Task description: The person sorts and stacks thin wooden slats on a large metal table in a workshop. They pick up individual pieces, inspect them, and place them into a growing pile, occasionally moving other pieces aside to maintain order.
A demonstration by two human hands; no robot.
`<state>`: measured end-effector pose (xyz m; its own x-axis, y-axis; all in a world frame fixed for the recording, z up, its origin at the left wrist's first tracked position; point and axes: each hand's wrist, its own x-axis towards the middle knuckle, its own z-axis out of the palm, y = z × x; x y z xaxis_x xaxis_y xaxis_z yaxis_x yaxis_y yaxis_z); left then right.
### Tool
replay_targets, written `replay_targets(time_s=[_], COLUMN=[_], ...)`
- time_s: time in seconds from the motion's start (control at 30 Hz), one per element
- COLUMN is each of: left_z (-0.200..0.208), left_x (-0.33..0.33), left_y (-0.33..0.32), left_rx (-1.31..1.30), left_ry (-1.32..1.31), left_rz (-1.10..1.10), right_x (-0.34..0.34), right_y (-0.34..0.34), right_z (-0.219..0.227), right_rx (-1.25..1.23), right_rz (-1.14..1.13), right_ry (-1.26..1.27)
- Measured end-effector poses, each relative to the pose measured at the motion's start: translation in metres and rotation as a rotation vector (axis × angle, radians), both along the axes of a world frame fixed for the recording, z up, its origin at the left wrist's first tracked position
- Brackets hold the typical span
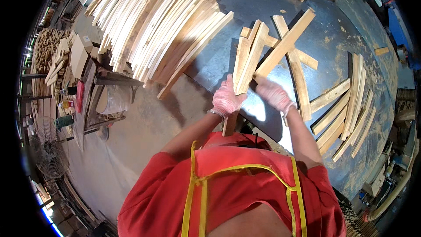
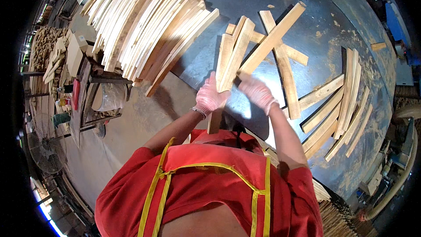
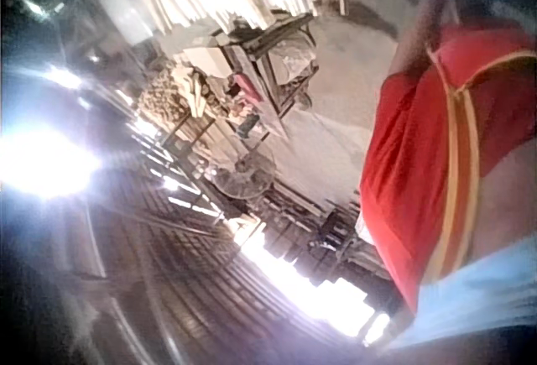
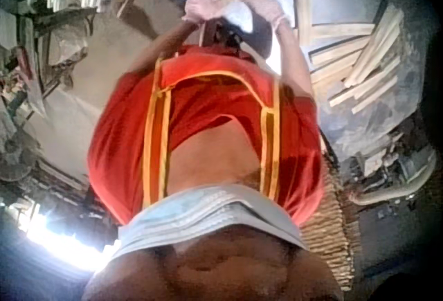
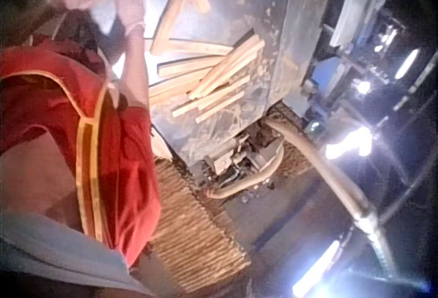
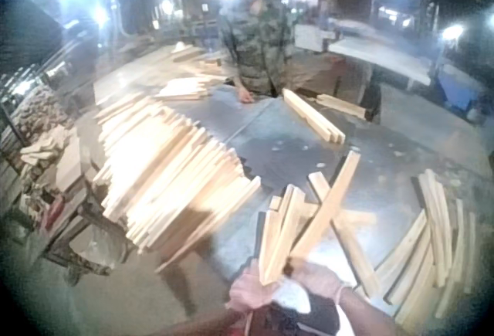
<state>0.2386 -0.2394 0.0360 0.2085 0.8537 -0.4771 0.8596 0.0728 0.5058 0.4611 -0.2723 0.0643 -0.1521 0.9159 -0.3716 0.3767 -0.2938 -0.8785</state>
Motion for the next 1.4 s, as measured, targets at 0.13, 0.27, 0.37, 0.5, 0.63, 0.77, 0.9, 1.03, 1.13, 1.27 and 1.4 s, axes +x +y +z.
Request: replay_targets(time_s=[0.13, 0.27, 0.37, 0.5, 0.63, 0.77, 0.9, 1.03, 1.13, 1.27, 1.4], left_z=[0.01, 0.031, 0.038, -0.011, 0.0, 0.0, 0.007, 0.03, 0.08, 0.201, 0.349], left_x=[0.02, -0.01, -0.043, -0.099, -0.098, -0.119, -0.134, -0.134, -0.125, -0.128, -0.113], left_y=[0.014, 0.03, 0.055, 0.084, 0.089, 0.096, 0.115, 0.134, 0.118, 0.088, 0.079], left_rx=[0.111, 0.439, 0.603, 0.817, 0.882, 0.833, 0.716, 0.579, 0.416, 0.007, 0.172], left_ry=[-0.028, 0.117, 0.368, 0.608, 0.514, 0.469, 0.3, 0.226, 0.137, -0.938, -1.753], left_rz=[0.006, -0.022, -0.11, -0.174, -0.254, -0.192, -0.28, -0.4, -0.422, -0.407, -1.423], right_x=[0.086, 0.043, 0.03, 0.064, 0.074, 0.019, -0.085, -0.15, -0.191, -0.202, -0.178], right_y=[0.054, 0.089, 0.093, 0.078, 0.049, 0.034, 0.025, 0.047, 0.085, 0.092, 0.068], right_z=[-0.042, -0.005, 0.005, -0.037, -0.004, 0.011, 0.002, -0.058, -0.058, -0.029, 0.043], right_rx=[0.271, 0.27, 0.202, 0.343, 0.253, 0.189, -0.003, 0.06, 0.036, 0.427, -0.151], right_rz=[-0.512, -0.483, -0.344, -0.503, -0.558, -0.735, -0.777, -0.43, 0.078, 0.143, -0.296], right_ry=[-0.328, -0.85, -0.989, -0.899, -0.691, -0.002, 0.105, 0.091, -0.135, 0.183, 0.832])
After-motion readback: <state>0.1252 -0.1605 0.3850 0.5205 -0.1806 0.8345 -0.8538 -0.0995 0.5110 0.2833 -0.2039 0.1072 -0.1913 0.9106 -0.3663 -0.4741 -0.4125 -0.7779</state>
